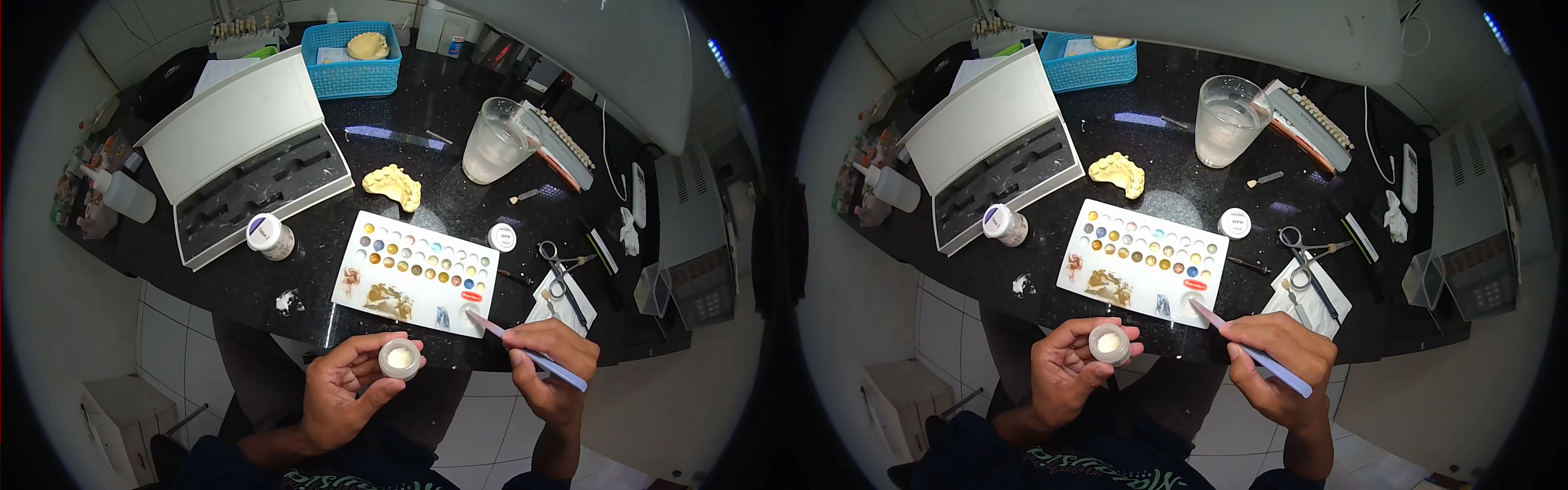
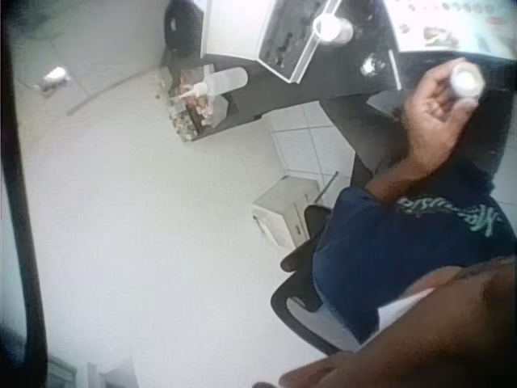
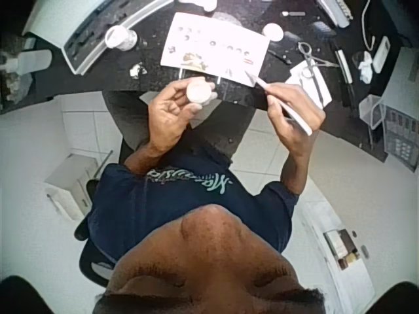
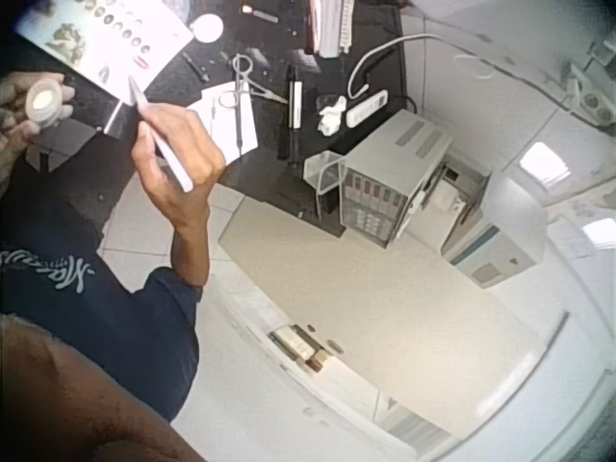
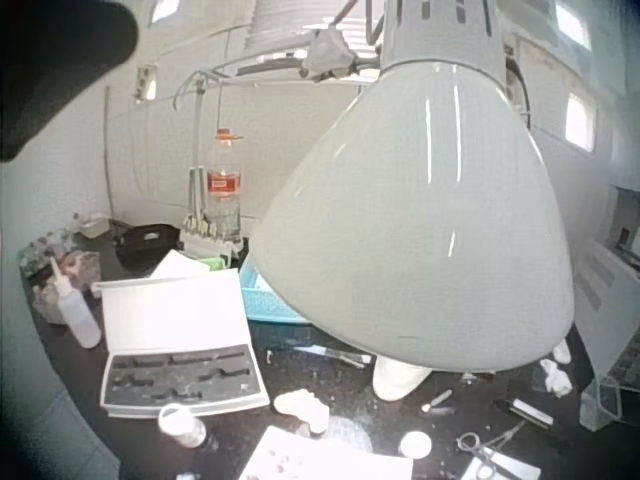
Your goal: The person plugs a phone into a wall outlet, retrieves a small container from a box on a cabinet, and sits at a workstation. The person uses a brush to transfer material from the container onto a mixing palette, then wipes their hands with a tissue.
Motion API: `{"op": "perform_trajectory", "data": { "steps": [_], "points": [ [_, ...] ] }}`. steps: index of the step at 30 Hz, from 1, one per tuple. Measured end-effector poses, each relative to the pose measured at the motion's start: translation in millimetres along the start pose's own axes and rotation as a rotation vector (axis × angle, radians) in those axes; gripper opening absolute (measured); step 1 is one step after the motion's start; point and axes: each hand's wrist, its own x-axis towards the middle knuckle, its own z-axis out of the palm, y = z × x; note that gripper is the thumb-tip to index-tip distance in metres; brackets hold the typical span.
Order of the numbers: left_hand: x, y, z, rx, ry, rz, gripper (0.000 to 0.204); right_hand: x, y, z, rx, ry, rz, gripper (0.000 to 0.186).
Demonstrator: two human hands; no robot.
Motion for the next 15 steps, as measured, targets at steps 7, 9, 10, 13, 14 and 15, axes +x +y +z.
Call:
{"op": "perform_trajectory", "data": {
  "steps": [7, 9, 10, 13, 14, 15],
  "points": [
    [-2.2, -1.7, 0.8, -0.031, 0.0, -0.02, 0.049, -1.0, -3.8, 0.5, -0.02, -0.01, -0.024, 0.02],
    [-3.4, -3.5, 0.6, -0.016, -0.018, -0.008, 0.046, -5.3, -3.3, -2.6, -0.034, -0.013, -0.039, 0.02],
    [-3.6, -4.7, 1.6, 0.0, 0.008, 0.0, 0.049, -6.6, -4.6, -3.8, -0.016, -0.021, -0.024, 0.019],
    [-3.0, -5.7, 3.4, 0.015, 0.032, 0.006, 0.052, -6.7, -5.3, -4.5, 0.011, -0.025, -0.004, 0.019],
    [-2.8, -5.8, 3.6, 0.018, 0.038, 0.005, 0.052, -6.4, -5.8, -5.7, 0.001, -0.041, 0.001, 0.018],
    [-3.1, -6.1, 2.9, 0.018, 0.038, 0.007, 0.052, -5.3, -5.1, -5.5, -0.002, -0.06, 0.001, 0.018]
  ]
}}
